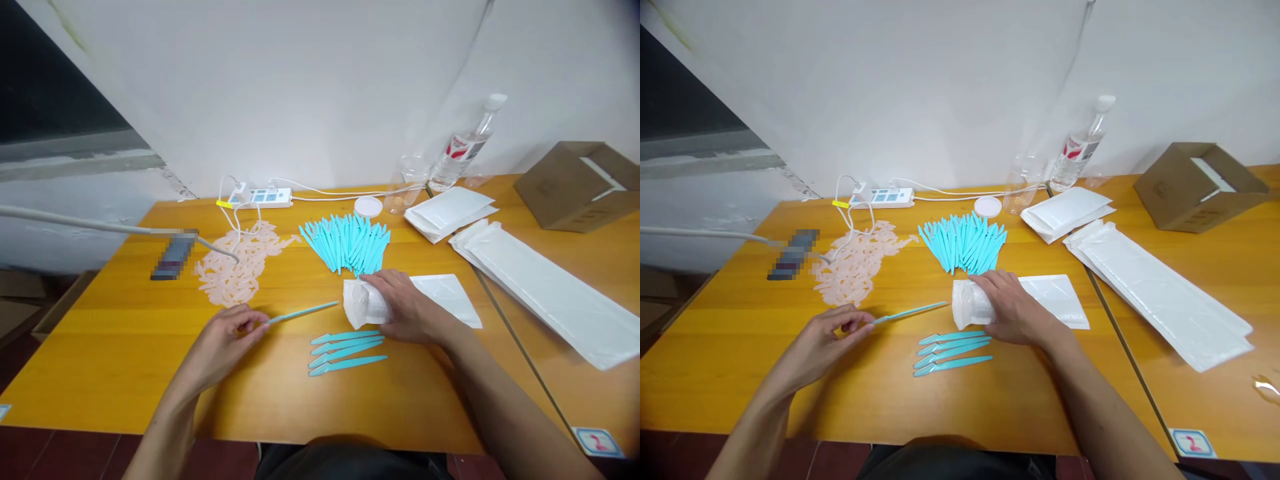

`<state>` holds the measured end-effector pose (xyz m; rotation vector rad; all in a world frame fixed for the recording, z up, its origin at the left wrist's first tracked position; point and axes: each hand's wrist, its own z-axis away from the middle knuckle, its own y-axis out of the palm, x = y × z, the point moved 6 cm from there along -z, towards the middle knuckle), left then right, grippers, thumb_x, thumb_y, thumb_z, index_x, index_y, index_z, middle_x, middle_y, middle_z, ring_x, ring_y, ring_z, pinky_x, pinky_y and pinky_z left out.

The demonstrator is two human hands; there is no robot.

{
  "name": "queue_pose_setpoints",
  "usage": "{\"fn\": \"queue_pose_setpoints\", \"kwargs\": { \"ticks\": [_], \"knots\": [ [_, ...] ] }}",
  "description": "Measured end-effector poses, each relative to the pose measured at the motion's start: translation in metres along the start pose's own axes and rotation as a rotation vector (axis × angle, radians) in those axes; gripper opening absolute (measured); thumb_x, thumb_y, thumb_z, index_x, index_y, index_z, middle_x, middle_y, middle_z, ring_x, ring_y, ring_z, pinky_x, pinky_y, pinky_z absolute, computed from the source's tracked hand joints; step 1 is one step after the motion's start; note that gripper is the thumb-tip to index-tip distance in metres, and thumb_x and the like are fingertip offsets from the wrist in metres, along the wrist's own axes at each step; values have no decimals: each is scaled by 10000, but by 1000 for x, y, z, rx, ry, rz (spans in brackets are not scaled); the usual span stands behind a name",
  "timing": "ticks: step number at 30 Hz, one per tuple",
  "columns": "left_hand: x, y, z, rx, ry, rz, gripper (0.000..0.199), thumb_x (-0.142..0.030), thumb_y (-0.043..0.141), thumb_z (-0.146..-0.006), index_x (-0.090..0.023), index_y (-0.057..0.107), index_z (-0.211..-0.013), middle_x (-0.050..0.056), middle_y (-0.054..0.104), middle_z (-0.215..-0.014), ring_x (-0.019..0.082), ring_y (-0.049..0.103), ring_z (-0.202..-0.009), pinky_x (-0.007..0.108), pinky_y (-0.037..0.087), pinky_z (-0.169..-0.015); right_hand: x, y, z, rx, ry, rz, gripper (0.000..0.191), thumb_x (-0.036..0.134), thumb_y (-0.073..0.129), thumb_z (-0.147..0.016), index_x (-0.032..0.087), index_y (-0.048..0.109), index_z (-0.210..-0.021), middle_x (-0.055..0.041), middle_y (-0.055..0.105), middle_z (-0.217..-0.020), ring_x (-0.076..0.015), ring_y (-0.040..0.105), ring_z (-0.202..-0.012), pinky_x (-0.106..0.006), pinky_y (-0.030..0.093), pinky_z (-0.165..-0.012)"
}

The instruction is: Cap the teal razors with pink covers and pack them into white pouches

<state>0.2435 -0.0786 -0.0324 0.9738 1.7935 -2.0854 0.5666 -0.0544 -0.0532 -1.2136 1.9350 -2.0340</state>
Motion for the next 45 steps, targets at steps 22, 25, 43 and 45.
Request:
{"fn": "queue_pose_setpoints", "kwargs": {
  "ticks": [22, 25, 43, 45],
  "knots": [
    [-39, 69, -10, 102, 88, -58, 177, -292, 631, -943, -232, 737, -816, -9, 638, -702, 154, 587, -709, 316, 388, -768, 8, 7, -3, -5, -44, -11, 797, 149, 684, -658, 191, 444, -1417, -152, 573, -1279, -347, 514, -1170, -507, 430, -994],
    [-22, 39, 2, 85, 38, -25, 230, -347, 572, -979, -222, 715, -849, 0, 651, -755, 150, 569, -697, 286, 399, -710, 6, 5, -2, 7, -15, -14, 806, 121, 672, -648, 203, 450, -1418, -144, 578, -1259, -339, 522, -1160, -492, 433, -984],
    [-73, 78, -32, 15, 138, 51, 226, -389, 607, -975, -269, 769, -1079, -7, 617, -727, 155, 579, -712, 310, 373, -746, 14, 10, -4, 7, -57, -36, 831, 148, 674, -642, 145, 412, -1430, -173, 565, -1288, -351, 496, -1183, -523, 410, -1012],
    [-52, 72, -13, 85, 76, 10, 190, -398, 699, -912, -278, 780, -1036, -26, 606, -698, 147, 571, -687, 313, 360, -753, 13, 10, -4, 7, -64, -37, 833, 151, 681, -636, 143, 420, -1427, -173, 565, -1294, -348, 498, -1183, -522, 402, -1022]
  ]
}}
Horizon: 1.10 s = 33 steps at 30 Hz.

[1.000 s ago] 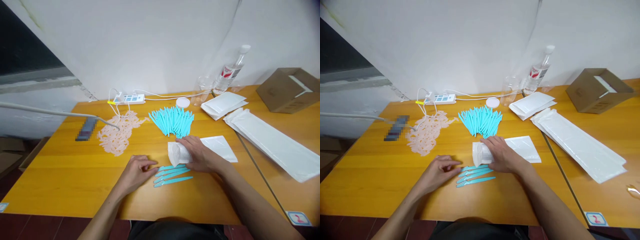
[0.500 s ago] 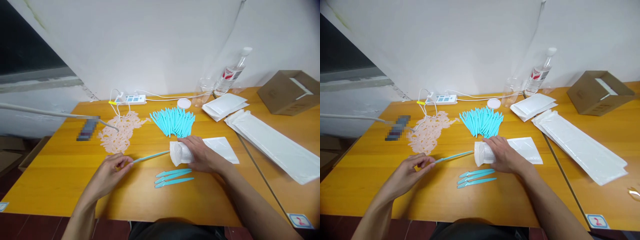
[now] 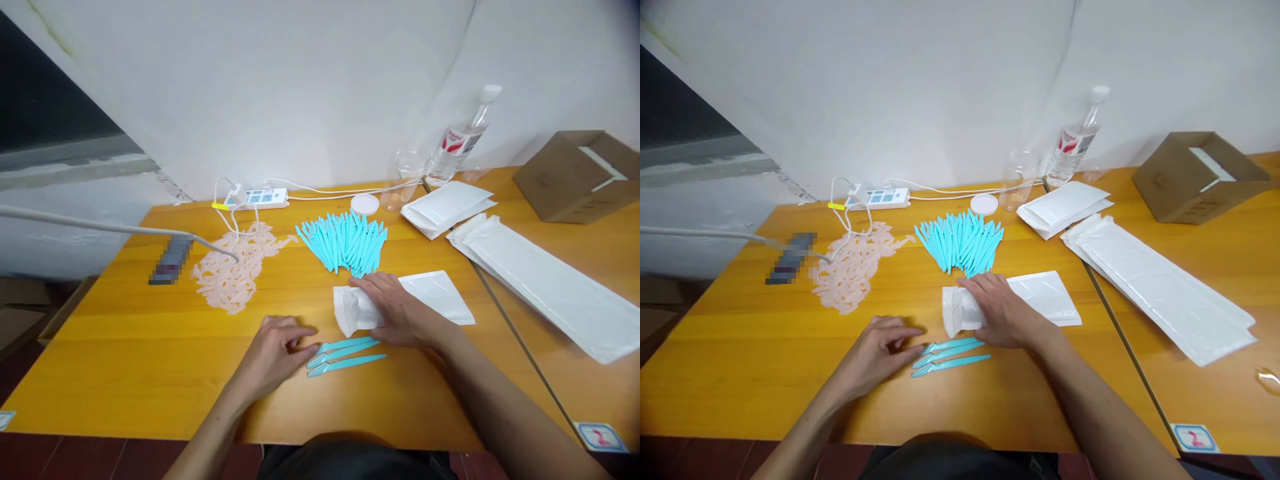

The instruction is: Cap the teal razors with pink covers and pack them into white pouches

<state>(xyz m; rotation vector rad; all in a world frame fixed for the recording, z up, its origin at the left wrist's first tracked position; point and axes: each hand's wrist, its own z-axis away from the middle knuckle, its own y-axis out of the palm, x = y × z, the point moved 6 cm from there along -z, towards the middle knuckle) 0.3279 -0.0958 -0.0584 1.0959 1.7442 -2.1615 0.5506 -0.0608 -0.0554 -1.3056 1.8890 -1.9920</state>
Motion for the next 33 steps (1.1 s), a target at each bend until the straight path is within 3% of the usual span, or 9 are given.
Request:
{"fn": "queue_pose_setpoints", "kwargs": {
  "ticks": [3, 9, 15, 18, 21, 26, 29, 31, 33],
  "knots": [
    [9, 3, 14, 78, -13, -46, 127, -330, 673, -930, -265, 781, -914, -29, 609, -689, 143, 576, -696, 322, 341, -768, -1, 2, -1, 12, -3, 8, 835, 151, 679, -635, 143, 425, -1430, -169, 567, -1282, -344, 501, -1170, -516, 403, -1016],
    [11, 2, 12, 75, -24, -69, 197, -285, 584, -964, -201, 662, -804, -23, 590, -715, 147, 548, -709, 320, 357, -774, -6, 2, 0, 11, 18, 19, 851, 145, 681, -622, 148, 425, -1434, -167, 558, -1285, -345, 491, -1174, -512, 403, -1022],
    [49, -50, 53, 83, -134, -78, 264, -379, 502, -1010, -212, 649, -867, -12, 633, -782, 157, 557, -738, 282, 389, -724, -7, 0, 1, 14, 29, 5, 837, 141, 680, -618, 153, 445, -1421, -156, 567, -1253, -340, 502, -1153, -500, 418, -1000],
    [47, -70, 52, 59, -144, -134, 275, -409, 497, -1012, -215, 654, -897, -9, 638, -794, 163, 564, -744, 291, 398, -743, -6, 1, 0, 20, 24, 19, 819, 150, 685, -629, 141, 453, -1414, -158, 566, -1251, -338, 500, -1149, -497, 413, -1005],
    [10, -53, 14, 58, -20, -217, 232, -354, 511, -1009, -208, 656, -902, 13, 662, -849, 189, 595, -827, 343, 390, -831, -1, 3, -2, 29, 13, 31, 841, 153, 681, -626, 133, 434, -1430, -161, 558, -1266, -340, 490, -1152, -498, 410, -1005],
    [-58, 11, -60, 18, 176, -296, 166, -236, 560, -962, -174, 680, -865, 60, 693, -903, 233, 625, -896, 389, 373, -829, 8, 7, -3, 36, -29, 34, 809, 148, 642, -665, 121, 401, -1437, -172, 567, -1254, -335, 494, -1141, -504, 420, -979],
    [-53, 17, -51, -33, 142, -108, 186, -262, 553, -985, -195, 718, -935, 30, 673, -838, 187, 619, -823, 347, 384, -789, 7, 7, -1, 29, -7, 32, 816, 157, 645, -666, 120, 393, -1442, -178, 567, -1263, -343, 493, -1150, -518, 411, -983],
    [-31, 6, -24, -88, 60, 8, 193, -345, 581, -987, -234, 739, -1000, 3, 637, -779, 166, 600, -771, 323, 386, -765, 5, 6, -1, 25, 5, 21, 829, 159, 655, -654, 128, 398, -1441, -175, 567, -1273, -344, 493, -1155, -518, 404, -992],
    [-6, -1, 6, -76, -25, -10, 202, -427, 671, -926, -245, 760, -924, -17, 579, -682, 161, 565, -693, 322, 366, -726, 5, 5, -1, 27, 4, 10, 827, 153, 661, -640, 141, 414, -1429, -167, 569, -1279, -341, 496, -1156, -516, 395, -1004]
  ]
}}
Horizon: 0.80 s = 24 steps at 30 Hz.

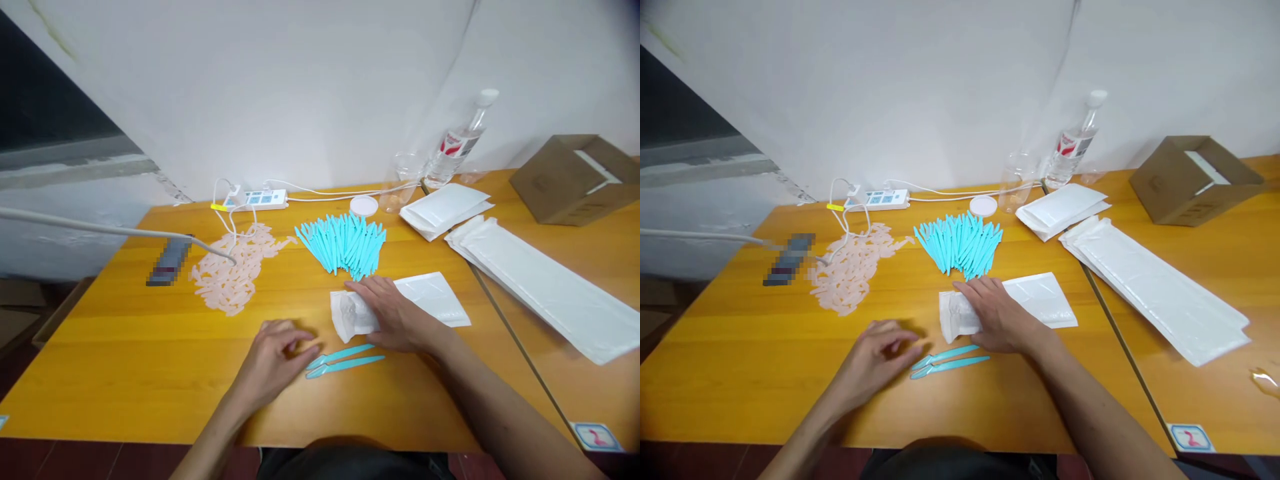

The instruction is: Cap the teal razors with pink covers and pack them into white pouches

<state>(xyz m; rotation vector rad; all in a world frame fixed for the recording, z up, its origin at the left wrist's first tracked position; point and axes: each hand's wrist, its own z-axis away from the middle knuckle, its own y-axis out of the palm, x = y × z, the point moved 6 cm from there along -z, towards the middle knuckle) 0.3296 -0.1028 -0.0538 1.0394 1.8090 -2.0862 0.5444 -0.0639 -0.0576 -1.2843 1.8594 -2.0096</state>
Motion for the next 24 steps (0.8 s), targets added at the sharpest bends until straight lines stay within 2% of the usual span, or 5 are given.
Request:
{"fn": "queue_pose_setpoints", "kwargs": {
  "ticks": [3, 8, 17, 20, 24],
  "knots": [
    [16, 6, 27, 107, -6, -16, 160, -393, 699, -912, -275, 763, -1000, -26, 599, -702, 154, 577, -695, 331, 365, -763, 1, -1, -1, 1, -7, -8, 842, 142, 661, -624, 155, 414, -1429, -160, 565, -1291, -338, 493, -1164, -515, 385, -1014],
    [15, 12, 26, 134, 7, -58, 237, -328, 569, -990, -219, 705, -830, -13, 582, -706, 152, 566, -709, 325, 380, -771, -3, -2, 1, -11, 25, 1, 862, 147, 670, -622, 144, 408, -1444, -159, 569, -1249, -335, 496, -1132, -508, 399, -997],
    [51, -82, 31, -38, -80, -71, 241, -418, 583, -967, -226, 711, -899, -17, 582, -710, 156, 549, -701, 271, 416, -689, -11, 1, 4, -20, 34, -23, 915, 160, 672, -629, 183, 365, -1491, -151, 538, -1310, -347, 476, -1201, -528, 386, -1032],
    [26, -67, 7, -37, -26, -80, 222, -386, 590, -966, -230, 732, -898, -13, 615, -721, 156, 568, -705, 288, 411, -726, -6, 0, 1, -18, 28, -27, 913, 164, 673, -633, 186, 360, -1491, -150, 544, -1293, -345, 479, -1190, -528, 386, -1027],
    [-29, -11, -36, -70, 99, -60, 220, -266, 572, -975, -217, 741, -844, 14, 676, -770, 172, 608, -768, 335, 387, -786, 6, 1, -3, -5, -23, -36, 914, 145, 654, -631, 164, 344, -1491, -149, 549, -1265, -333, 479, -1169, -514, 383, -1023]
  ]
}}
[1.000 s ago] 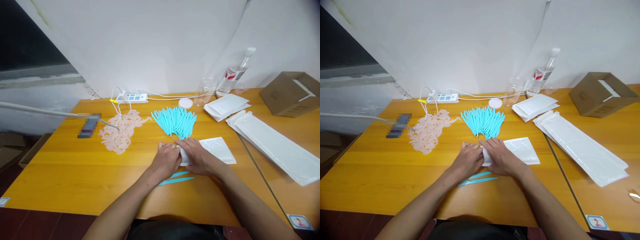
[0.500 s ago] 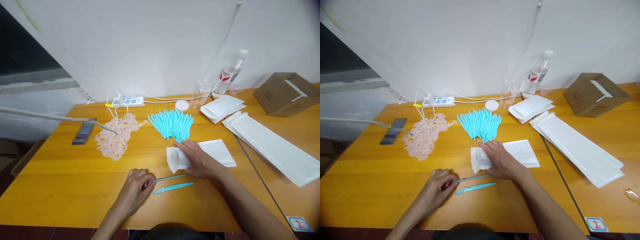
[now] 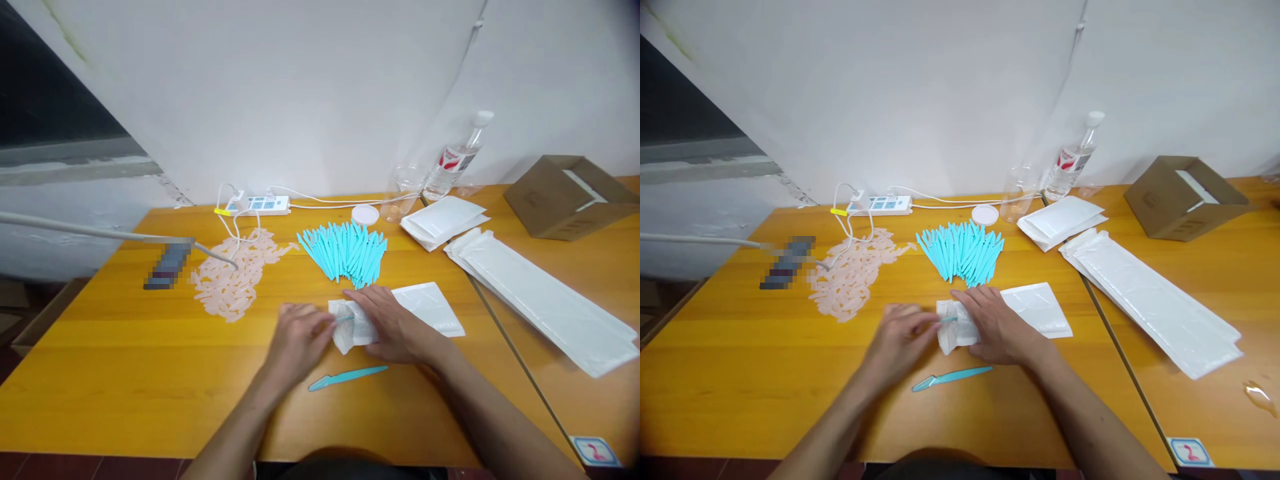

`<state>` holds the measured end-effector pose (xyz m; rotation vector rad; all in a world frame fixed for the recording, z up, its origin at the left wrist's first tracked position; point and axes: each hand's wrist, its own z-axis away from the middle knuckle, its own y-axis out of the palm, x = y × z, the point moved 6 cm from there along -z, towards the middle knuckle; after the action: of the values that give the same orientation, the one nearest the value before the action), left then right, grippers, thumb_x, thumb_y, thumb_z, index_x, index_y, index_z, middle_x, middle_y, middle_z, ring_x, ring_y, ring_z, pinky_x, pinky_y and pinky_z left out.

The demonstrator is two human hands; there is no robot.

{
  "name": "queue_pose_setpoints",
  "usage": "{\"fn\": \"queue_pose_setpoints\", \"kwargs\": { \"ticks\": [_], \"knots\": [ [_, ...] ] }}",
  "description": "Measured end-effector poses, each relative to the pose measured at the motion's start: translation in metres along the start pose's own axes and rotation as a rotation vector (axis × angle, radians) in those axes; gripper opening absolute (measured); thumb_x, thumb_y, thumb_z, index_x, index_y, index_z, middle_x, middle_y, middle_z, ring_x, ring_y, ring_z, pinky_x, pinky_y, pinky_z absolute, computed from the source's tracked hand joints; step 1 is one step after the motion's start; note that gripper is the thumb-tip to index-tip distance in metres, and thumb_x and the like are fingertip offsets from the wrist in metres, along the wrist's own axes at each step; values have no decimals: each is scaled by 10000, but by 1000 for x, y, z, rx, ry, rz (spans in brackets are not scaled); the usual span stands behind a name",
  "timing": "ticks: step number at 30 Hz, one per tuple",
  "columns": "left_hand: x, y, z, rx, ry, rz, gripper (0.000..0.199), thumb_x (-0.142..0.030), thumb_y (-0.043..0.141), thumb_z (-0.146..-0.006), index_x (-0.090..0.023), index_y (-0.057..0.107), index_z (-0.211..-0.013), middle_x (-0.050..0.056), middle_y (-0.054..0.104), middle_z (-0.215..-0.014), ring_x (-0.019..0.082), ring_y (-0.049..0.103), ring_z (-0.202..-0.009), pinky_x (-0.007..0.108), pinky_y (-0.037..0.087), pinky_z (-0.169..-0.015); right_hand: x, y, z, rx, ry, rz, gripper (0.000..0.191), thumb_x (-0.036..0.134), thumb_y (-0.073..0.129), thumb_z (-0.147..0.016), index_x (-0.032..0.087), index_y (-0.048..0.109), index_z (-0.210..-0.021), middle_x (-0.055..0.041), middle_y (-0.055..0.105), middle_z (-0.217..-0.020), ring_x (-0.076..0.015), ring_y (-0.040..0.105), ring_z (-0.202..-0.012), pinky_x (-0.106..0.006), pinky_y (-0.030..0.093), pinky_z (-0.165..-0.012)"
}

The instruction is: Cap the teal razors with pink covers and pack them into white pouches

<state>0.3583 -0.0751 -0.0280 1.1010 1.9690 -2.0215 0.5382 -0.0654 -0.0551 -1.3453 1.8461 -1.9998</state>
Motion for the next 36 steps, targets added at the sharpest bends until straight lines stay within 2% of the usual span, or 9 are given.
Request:
{"fn": "queue_pose_setpoints", "kwargs": {
  "ticks": [2, 7, 11, 17, 21, 25, 29, 34, 36],
  "knots": [
    [-18, 22, -5, 43, 81, 51, 305, -202, 530, -985, -202, 714, -742, 13, 657, -739, 164, 603, -766, 337, 383, -781, 5, 1, -1, 0, -23, -5, 904, 151, 651, -643, 155, 334, -1490, -159, 539, -1285, -337, 468, -1190, -519, 372, -1034],
    [4, 17, 51, 7, 22, 87, 304, -356, 620, -970, -264, 676, -1254, 33, 659, -874, 191, 601, -845, 336, 416, -779, 6, 2, -1, 15, -3, -26, 877, 164, 662, -658, 150, 357, -1480, -160, 538, -1289, -333, 470, -1182, -512, 378, -1033],
    [20, 19, 89, 127, 46, -5, 198, -325, 622, -967, -285, 713, -1138, 32, 641, -866, 199, 598, -830, 343, 402, -752, 5, 1, -1, 19, 0, -25, 885, 148, 668, -643, 156, 375, -1478, -152, 554, -1268, -326, 481, -1154, -504, 381, -1018],
    [24, 25, 91, 245, -73, 50, 122, -265, 554, -986, -211, 627, -903, 31, 592, -829, 198, 577, -831, 319, 433, -744, 3, 2, 0, 0, 7, -17, 906, 161, 676, -650, 168, 358, -1498, -149, 554, -1286, -332, 479, -1178, -514, 374, -1033],
    [33, 10, 99, 267, -87, 82, 127, -255, 556, -984, -217, 600, -871, 23, 607, -850, 190, 579, -836, 299, 437, -739, 0, 2, 1, -1, 4, -18, 905, 162, 681, -641, 173, 370, -1491, -150, 562, -1280, -329, 486, -1171, -508, 386, -1021],
    [57, -32, 108, 190, -160, 71, 165, -327, 523, -1012, -232, 619, -917, 21, 622, -894, 184, 591, -860, 296, 449, -764, -2, 0, 2, -4, 11, -24, 897, 163, 677, -645, 176, 375, -1490, -146, 565, -1269, -322, 488, -1160, -498, 392, -1011],
    [47, -58, 81, 115, -108, -144, 141, -327, 560, -990, -234, 646, -930, 19, 647, -898, 203, 600, -867, 343, 416, -804, 2, 0, 0, 24, 9, -30, 890, 155, 671, -645, 170, 378, -1484, -144, 566, -1267, -321, 490, -1143, -493, 400, -995],
    [-21, -6, 5, 99, 141, -241, 148, -232, 549, -967, -196, 682, -913, 59, 670, -903, 235, 608, -871, 400, 402, -796, 15, 0, -2, -2, -80, -70, 915, 154, 664, -660, 191, 315, -1506, -151, 551, -1305, -335, 494, -1193, -528, 383, -1028],
    [-36, 8, -6, -16, 163, -117, 190, -209, 510, -986, -206, 687, -916, 60, 668, -910, 222, 614, -900, 406, 426, -837, 16, -4, 0, -52, -94, -102, 915, 148, 654, -684, 218, 284, -1518, -145, 552, -1299, -335, 503, -1193, -539, 387, -1034]
  ]
}}
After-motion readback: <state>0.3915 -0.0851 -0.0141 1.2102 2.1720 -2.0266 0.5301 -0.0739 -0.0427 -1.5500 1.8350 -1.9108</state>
